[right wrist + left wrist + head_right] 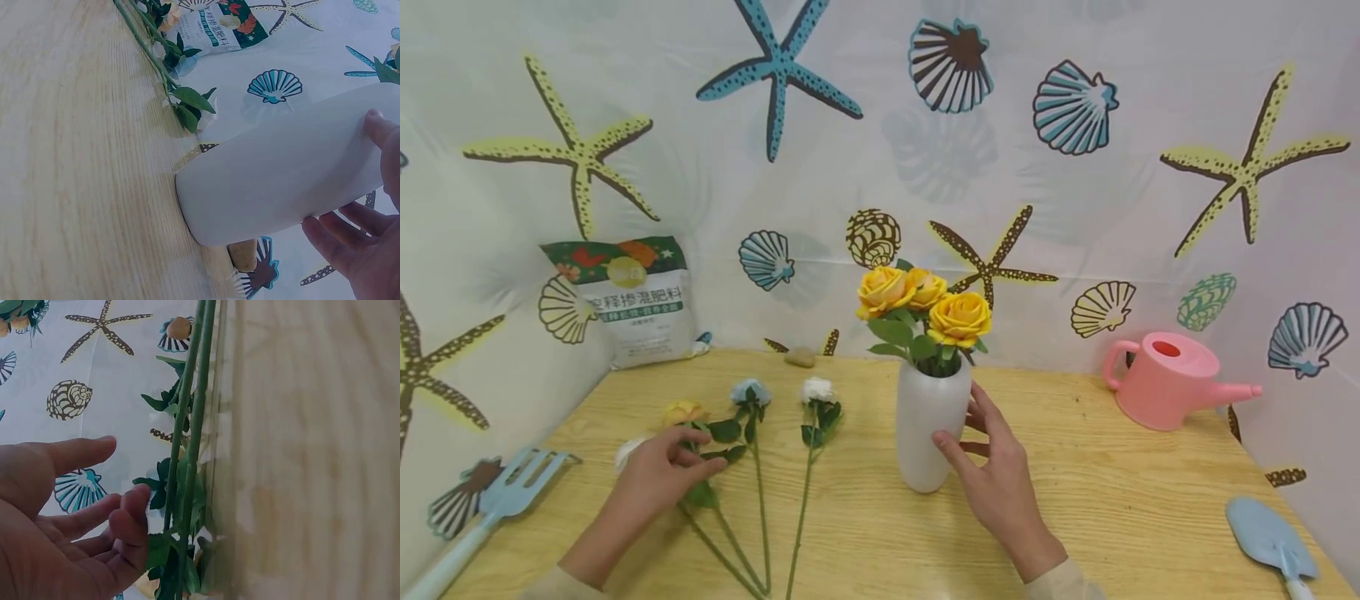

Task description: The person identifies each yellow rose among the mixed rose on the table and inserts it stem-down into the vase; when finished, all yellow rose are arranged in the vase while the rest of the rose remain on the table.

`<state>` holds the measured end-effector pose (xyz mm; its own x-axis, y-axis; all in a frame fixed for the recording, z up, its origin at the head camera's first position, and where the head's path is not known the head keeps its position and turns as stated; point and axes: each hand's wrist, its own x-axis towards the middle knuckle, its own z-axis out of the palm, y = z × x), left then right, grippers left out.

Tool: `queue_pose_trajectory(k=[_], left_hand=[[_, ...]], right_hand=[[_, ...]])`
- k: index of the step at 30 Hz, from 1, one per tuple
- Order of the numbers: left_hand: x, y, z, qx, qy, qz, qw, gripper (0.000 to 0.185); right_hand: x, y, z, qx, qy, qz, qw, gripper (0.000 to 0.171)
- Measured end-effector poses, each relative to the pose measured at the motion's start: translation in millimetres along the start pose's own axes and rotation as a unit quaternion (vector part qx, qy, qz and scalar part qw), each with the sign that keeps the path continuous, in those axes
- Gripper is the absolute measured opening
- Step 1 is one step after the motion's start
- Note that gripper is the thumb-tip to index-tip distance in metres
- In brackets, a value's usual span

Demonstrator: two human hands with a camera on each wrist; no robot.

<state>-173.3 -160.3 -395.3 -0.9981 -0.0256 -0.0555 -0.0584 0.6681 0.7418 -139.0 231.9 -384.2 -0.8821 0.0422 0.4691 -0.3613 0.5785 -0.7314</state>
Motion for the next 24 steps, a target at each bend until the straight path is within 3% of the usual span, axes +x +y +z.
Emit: queue_pose_trajectory(k=[4, 7, 24], left_hand=[[-0.5, -4.2, -1.1, 0.047, -0.036, -0.021, 0.998, 0.057], [-0.4, -6.4, 0.5, 0.056, -0.055, -0.028, 0.9965, 0.059], [-0.7, -11.4, 5.9, -0.034, -0.062, -0.019, 0.9973, 0.052]], right_hand=[[-0.8, -0.1, 0.2, 0.001, -0.001, 0.004, 1.0, 0.069], [-0.8, -0.2, 0.1, 0.001, -0.003, 0.006, 1.0, 0.069], [0.2, -0.1, 0.8, -0.005, -0.004, 0.011, 1.0, 0.069]])
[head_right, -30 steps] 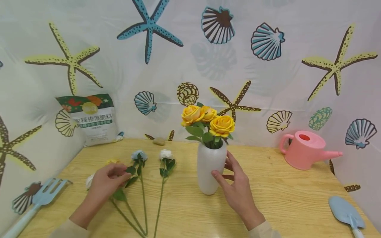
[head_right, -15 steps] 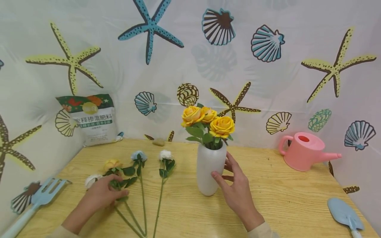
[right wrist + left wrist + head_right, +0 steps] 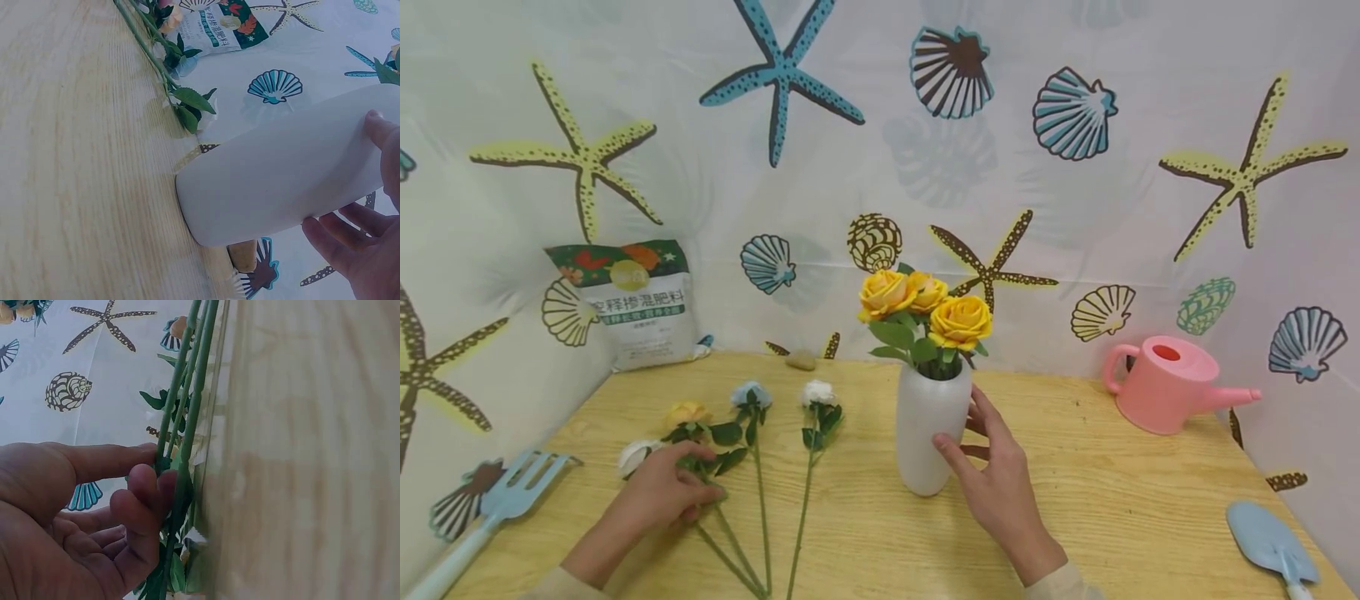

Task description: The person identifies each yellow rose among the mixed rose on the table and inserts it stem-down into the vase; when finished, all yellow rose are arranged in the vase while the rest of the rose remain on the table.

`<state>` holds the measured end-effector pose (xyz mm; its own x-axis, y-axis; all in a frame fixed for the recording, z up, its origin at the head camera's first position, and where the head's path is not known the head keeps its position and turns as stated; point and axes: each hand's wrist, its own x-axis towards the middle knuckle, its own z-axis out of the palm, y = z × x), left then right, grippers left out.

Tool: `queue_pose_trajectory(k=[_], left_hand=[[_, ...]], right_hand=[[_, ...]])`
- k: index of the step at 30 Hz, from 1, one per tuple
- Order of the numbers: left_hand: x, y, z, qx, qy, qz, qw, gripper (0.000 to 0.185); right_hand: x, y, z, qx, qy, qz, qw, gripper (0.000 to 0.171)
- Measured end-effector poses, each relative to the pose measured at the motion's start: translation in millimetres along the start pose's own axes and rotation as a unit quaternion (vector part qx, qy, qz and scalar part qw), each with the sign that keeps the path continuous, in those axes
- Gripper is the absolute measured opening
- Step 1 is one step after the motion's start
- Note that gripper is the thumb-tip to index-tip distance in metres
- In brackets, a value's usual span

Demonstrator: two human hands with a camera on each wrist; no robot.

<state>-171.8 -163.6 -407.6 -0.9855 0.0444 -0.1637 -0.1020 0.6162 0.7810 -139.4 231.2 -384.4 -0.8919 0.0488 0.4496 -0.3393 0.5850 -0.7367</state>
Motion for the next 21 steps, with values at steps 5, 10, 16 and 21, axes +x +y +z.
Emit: queue_pose_trajectory(k=[5, 10, 16, 21], left_hand=[[0.4, 1.6, -3.5, -0.027, 0.0, -0.007, 0.9996, 0.056], [0.0, 5.7, -11.4, -0.075, 0.003, 0.002, 0.9972, 0.057], [-6.5, 25.4, -23.1, -0.139, 0.012, 0.04, 0.9894, 0.055], [-16.6, 60.7, -26.4, -0.196, 0.042, 0.091, 0.9755, 0.053]], right_hand=[[0.0, 1.3, 0.3, -0.005, -0.001, 0.003, 1.0, 0.069], [-0.1, 1.8, -0.4, -0.007, -0.003, 0.009, 1.0, 0.069], [-0.3, 1.0, -1.9, 0.004, 0.0, 0.004, 1.0, 0.069], [0.1, -0.2, -1.5, 0.008, -0.002, 0.01, 1.0, 0.069]])
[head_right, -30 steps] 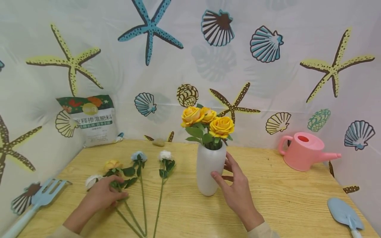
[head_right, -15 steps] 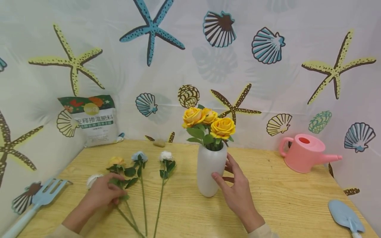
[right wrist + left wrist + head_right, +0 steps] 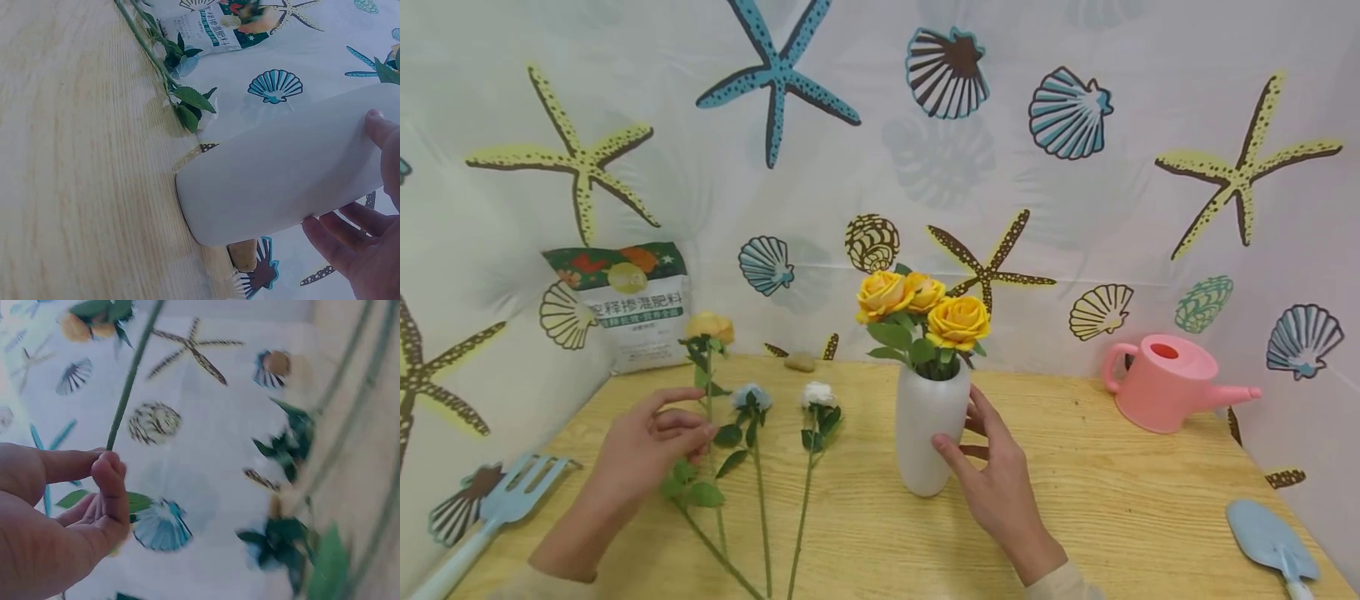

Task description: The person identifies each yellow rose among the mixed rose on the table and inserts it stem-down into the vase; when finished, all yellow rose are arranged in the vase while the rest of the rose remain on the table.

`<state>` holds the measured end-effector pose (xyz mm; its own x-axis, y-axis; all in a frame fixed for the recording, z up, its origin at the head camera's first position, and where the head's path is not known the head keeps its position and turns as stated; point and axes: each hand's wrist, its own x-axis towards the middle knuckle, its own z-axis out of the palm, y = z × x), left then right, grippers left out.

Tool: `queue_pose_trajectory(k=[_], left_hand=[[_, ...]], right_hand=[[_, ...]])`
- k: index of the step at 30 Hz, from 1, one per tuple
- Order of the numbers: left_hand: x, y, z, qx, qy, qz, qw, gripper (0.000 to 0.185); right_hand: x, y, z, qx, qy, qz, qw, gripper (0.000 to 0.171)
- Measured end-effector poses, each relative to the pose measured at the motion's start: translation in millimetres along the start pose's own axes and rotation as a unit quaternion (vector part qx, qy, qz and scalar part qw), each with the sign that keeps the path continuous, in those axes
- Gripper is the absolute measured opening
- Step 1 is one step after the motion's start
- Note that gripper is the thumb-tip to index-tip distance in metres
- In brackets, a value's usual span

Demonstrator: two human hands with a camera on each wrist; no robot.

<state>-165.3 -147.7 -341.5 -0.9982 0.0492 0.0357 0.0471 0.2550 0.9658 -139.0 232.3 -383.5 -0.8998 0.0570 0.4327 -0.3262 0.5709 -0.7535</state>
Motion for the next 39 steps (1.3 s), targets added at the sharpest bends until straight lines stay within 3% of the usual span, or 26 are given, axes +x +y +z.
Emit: queue_pose_trajectory(k=[3, 6, 10, 13, 15, 20, 25, 27, 29, 31, 36, 39], left_hand=[[-4.8, 25.2, 18.5, -0.029, 0.024, 0.056, 0.9977, 0.05], [-7.9, 47.2, 42.4, -0.059, 0.041, 0.157, 0.985, 0.05], [-6.2, 68.7, 74.2, -0.104, 0.046, 0.304, 0.9459, 0.053], [-1.7, 84.0, 96.3, -0.131, 0.045, 0.376, 0.9161, 0.052], [2.3, 93.1, 109.5, -0.138, 0.049, 0.408, 0.9011, 0.05], [15.2, 114.5, 133.2, -0.155, 0.08, 0.456, 0.8727, 0.045], [24.7, 131.6, 141.9, -0.173, 0.117, 0.511, 0.8339, 0.042], [27.7, 135.3, 143.5, -0.171, 0.125, 0.528, 0.8225, 0.041], [30.9, 136.8, 146.0, -0.162, 0.128, 0.537, 0.8181, 0.041], [34.1, 135.9, 150.1, -0.155, 0.126, 0.536, 0.8203, 0.04], [38.7, 125.6, 161.8, -0.127, 0.122, 0.51, 0.8419, 0.036], [37.0, 121.0, 166.8, -0.102, 0.139, 0.503, 0.8471, 0.032]], right_hand=[[-0.2, -0.4, -0.2, 0.0, -0.001, 0.001, 1.0, 0.069], [-0.6, -0.3, -0.2, 0.002, -0.001, -0.003, 1.0, 0.069], [-0.8, -0.1, -0.7, 0.002, 0.0, -0.008, 1.0, 0.069], [-0.7, 0.0, -2.0, 0.0, 0.002, -0.012, 1.0, 0.069], [-0.5, 0.2, -3.0, 0.0, 0.004, -0.016, 1.0, 0.069], [1.0, 0.2, -4.2, 0.004, 0.009, -0.017, 1.0, 0.069], [0.4, 1.0, -1.9, 0.012, 0.0, -0.012, 1.0, 0.069], [-0.4, 1.1, -0.9, 0.011, -0.002, -0.013, 1.0, 0.069], [-0.6, 0.8, -0.7, 0.01, 0.0, -0.015, 1.0, 0.069], [-0.4, 0.6, -1.0, 0.008, 0.001, -0.014, 1.0, 0.07], [0.0, 0.5, -1.6, 0.005, -0.001, -0.008, 1.0, 0.069], [-0.1, 1.1, -1.4, 0.006, 0.0, -0.013, 1.0, 0.069]])
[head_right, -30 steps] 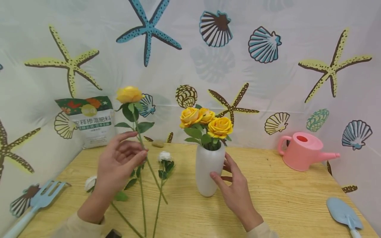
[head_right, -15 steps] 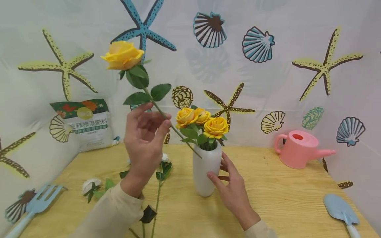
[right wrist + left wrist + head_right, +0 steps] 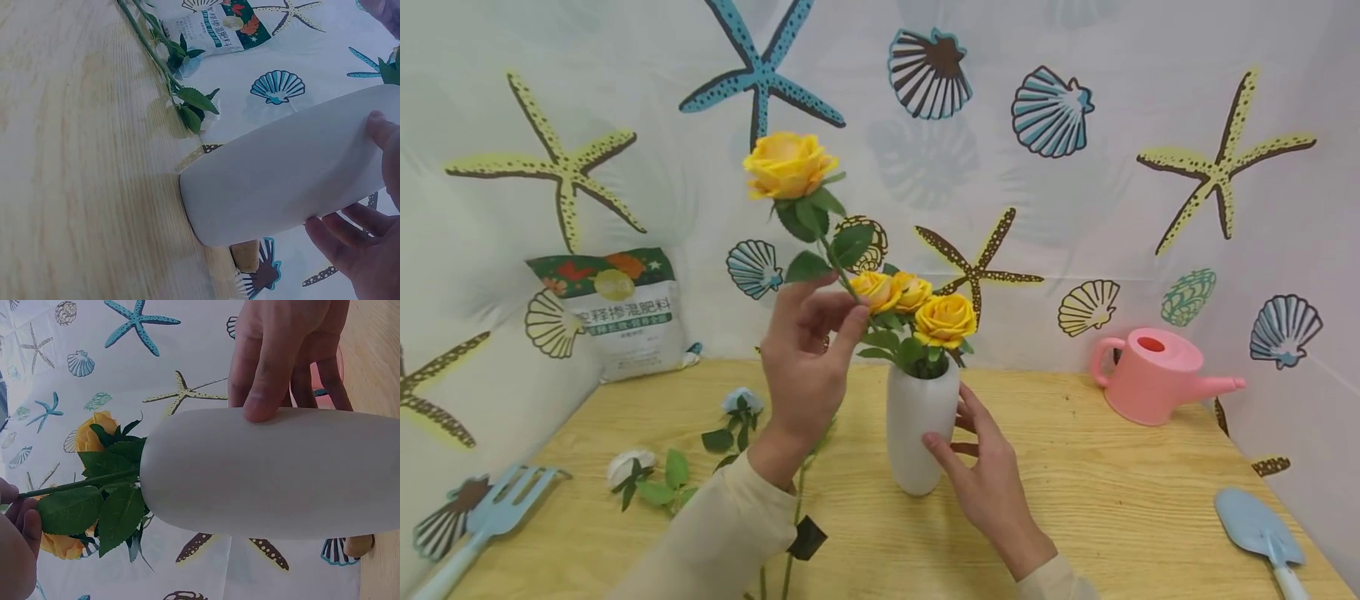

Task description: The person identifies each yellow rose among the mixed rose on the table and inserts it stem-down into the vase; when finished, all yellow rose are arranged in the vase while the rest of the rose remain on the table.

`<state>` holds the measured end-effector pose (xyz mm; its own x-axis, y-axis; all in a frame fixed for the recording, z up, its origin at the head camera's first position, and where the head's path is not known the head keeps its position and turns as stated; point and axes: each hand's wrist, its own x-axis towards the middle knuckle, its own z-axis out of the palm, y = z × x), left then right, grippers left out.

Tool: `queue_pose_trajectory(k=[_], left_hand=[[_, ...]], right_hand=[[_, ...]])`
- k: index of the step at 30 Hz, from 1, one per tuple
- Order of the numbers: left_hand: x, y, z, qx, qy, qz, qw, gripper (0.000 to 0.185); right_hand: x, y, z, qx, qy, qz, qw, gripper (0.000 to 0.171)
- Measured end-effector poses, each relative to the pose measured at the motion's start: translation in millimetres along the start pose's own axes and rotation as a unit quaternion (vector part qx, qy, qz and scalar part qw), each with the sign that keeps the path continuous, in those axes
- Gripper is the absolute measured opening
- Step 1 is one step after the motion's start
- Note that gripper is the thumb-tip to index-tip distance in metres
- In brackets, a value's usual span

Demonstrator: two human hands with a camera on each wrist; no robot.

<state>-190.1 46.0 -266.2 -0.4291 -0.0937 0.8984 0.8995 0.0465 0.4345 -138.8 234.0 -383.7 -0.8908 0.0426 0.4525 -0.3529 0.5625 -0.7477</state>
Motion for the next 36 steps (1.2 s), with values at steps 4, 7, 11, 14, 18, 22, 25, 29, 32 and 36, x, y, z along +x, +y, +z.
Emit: queue_pose_trajectory(k=[4, 7, 11, 14, 18, 22, 25, 29, 32, 36], left_hand=[[-4.6, 3.2, 5.3, 0.048, -0.001, 0.029, 0.9984, 0.028], [-8.2, 5.2, 11.1, 0.081, -0.01, 0.053, 0.9952, 0.022], [-17.0, 4.3, 18.5, 0.128, -0.02, 0.071, 0.989, 0.016], [-25.2, -0.9, 22.6, 0.16, -0.023, 0.08, 0.9836, 0.013], [-35.2, -7.9, 24.9, 0.197, -0.031, 0.09, 0.9757, 0.011], [-43.7, -11.7, 25.6, 0.218, -0.04, 0.09, 0.9711, 0.011], [-48.9, -14.4, 26.2, 0.216, -0.046, 0.078, 0.9722, 0.012], [-55.8, -18.1, 25.5, 0.185, -0.05, 0.041, 0.9807, 0.01], [-59.7, -19.4, 23.9, 0.134, -0.047, -0.009, 0.9899, 0.01], [-61.1, -17.3, 19.8, 0.065, -0.035, -0.07, 0.9948, 0.016]], right_hand=[[0.1, 1.4, 0.0, 0.0, 0.003, -0.011, 1.0, 0.07], [0.5, 2.2, -0.2, -0.001, 0.007, -0.012, 1.0, 0.071], [0.8, 1.8, -0.4, 0.002, 0.009, -0.01, 1.0, 0.07], [0.5, 1.1, -0.2, 0.004, 0.009, -0.014, 1.0, 0.07], [0.3, 1.5, 0.8, 0.005, 0.017, -0.028, 0.999, 0.07], [0.2, 2.9, 1.6, 0.002, 0.023, -0.041, 0.999, 0.071], [0.4, 3.6, 1.9, 0.002, 0.027, -0.048, 0.998, 0.072], [0.3, 3.9, 2.5, 0.005, 0.029, -0.052, 0.998, 0.072], [0.0, 3.9, 2.4, 0.005, 0.026, -0.049, 0.998, 0.072], [-0.4, 3.3, 2.4, 0.005, 0.018, -0.039, 0.999, 0.071]])
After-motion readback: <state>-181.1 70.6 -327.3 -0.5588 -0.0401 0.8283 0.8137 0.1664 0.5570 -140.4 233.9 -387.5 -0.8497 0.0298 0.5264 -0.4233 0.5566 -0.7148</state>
